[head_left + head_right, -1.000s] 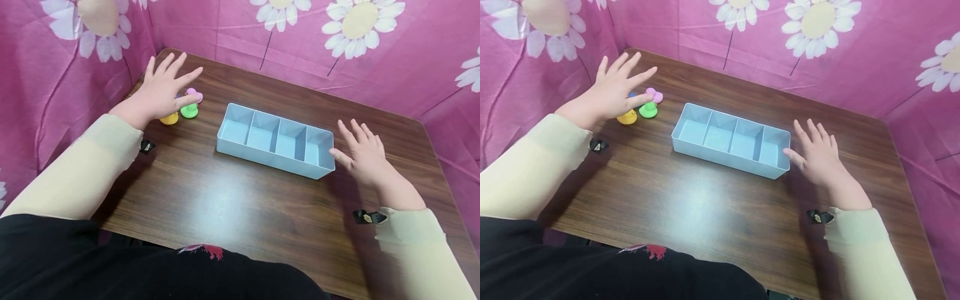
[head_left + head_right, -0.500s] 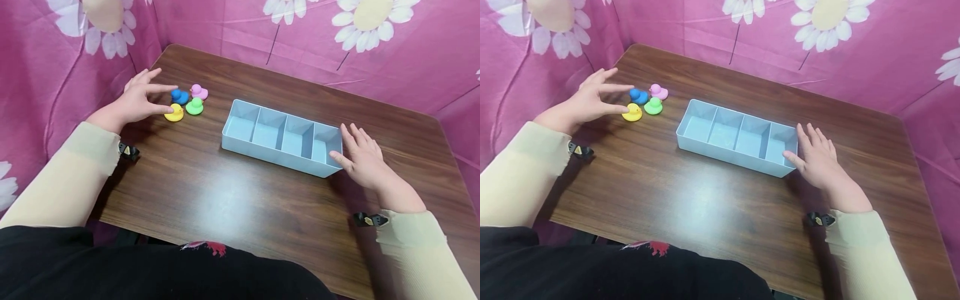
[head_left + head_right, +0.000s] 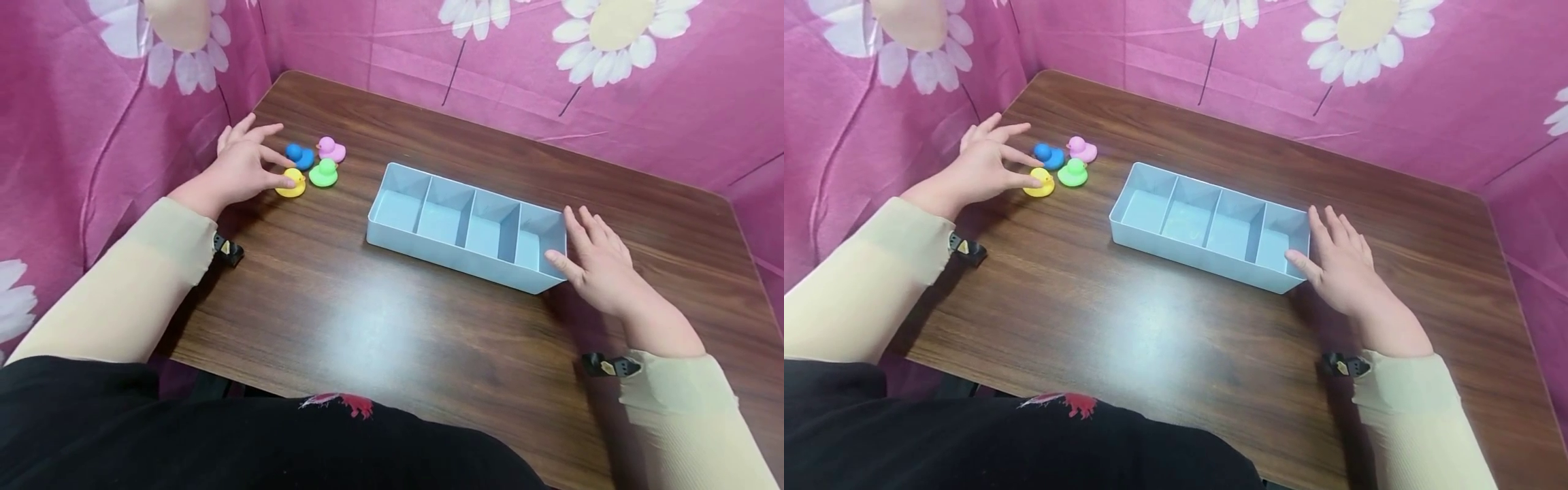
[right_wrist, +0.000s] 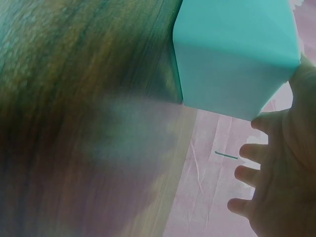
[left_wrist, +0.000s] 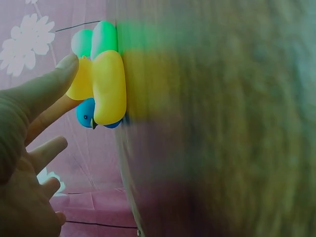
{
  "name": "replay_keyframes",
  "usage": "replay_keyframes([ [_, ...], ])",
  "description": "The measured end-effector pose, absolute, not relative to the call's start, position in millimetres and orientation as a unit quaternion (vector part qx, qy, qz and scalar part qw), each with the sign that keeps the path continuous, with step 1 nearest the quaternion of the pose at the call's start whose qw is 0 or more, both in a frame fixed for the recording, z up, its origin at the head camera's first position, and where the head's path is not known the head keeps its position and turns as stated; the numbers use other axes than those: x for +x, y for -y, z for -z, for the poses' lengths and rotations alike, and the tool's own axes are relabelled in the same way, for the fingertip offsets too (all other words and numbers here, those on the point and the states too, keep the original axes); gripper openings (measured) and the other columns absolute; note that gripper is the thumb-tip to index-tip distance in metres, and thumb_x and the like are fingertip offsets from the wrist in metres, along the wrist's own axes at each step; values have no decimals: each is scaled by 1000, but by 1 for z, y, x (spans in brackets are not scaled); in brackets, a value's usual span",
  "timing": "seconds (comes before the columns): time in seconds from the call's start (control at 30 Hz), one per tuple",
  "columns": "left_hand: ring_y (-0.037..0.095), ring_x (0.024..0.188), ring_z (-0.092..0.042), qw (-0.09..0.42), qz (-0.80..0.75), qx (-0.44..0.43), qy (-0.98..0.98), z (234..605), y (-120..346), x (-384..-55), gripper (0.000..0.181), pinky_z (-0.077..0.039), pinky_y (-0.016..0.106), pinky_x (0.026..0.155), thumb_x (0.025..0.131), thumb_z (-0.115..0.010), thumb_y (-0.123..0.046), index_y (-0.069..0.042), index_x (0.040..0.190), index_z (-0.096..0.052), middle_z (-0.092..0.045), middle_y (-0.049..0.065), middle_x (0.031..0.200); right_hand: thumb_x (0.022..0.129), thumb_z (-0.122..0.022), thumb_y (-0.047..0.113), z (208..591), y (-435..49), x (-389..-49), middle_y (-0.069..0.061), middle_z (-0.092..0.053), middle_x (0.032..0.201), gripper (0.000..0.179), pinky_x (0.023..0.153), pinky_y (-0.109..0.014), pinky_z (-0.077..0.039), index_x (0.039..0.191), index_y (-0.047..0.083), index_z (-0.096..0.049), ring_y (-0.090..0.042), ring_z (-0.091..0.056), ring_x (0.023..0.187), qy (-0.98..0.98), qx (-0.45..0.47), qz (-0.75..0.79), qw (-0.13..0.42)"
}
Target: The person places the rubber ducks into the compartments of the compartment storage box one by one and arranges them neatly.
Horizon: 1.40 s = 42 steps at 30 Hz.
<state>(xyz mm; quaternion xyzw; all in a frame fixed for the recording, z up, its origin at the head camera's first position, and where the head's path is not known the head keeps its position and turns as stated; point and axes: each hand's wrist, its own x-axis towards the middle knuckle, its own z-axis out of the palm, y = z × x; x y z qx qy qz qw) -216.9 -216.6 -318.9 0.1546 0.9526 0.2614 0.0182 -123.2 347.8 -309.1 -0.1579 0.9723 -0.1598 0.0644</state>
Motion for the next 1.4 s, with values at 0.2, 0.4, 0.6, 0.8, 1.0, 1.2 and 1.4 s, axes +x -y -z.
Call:
replay_keyframes([
  [0.2,30,148,7,21,-258,158,-953,318,213,-219,36,13,56,112,86,-79,-29,-4,111,-75,-32,12,157,104,-48,40,308,-351,-123,-26,-1,161,76,106,-73,-1,159,12,-4,-50,2,144,-971,-160,169,61],
  [0.4,27,149,4,13,-267,186,-946,305,201,-217,33,11,56,112,87,-79,-27,-5,111,-76,-32,9,158,104,-48,38,307,-353,-124,-26,-1,161,76,104,-75,-3,159,12,-3,-51,1,144,-969,-161,180,60],
  [0.6,22,148,2,-3,-278,237,-931,282,177,-215,29,12,50,113,87,-78,-23,-7,111,-76,-31,6,158,104,-47,40,307,-355,-125,-27,-2,160,76,102,-76,-5,159,10,-3,-54,-2,142,-967,-164,183,60],
  [0.8,16,148,3,11,-286,271,-919,262,147,-218,31,14,42,113,86,-79,-25,-13,114,-76,-29,-2,159,104,-48,38,309,-356,-126,-25,-1,161,76,101,-77,-6,159,12,-2,-56,-3,141,-966,-162,193,63],
  [1.0,14,148,3,27,-287,308,-907,252,120,-224,30,13,43,113,87,-78,-28,-17,115,-76,-29,-5,159,104,-48,38,311,-357,-127,-23,0,162,76,101,-77,-5,159,15,-2,-56,-2,141,-964,-160,202,69],
  [1.2,13,147,3,31,-292,336,-895,251,99,-230,29,11,39,113,87,-77,-29,-20,115,-76,-29,-5,159,104,-49,38,312,-357,-129,-23,0,162,77,101,-77,-5,159,15,-1,-56,-2,141,-962,-161,207,77],
  [1.4,11,147,5,65,-295,351,-886,258,80,-235,27,12,38,113,88,-76,-31,-24,115,-76,-28,-7,159,103,-50,39,314,-358,-129,-24,0,162,78,100,-78,-7,159,14,-1,-57,-4,140,-963,-157,202,84],
])
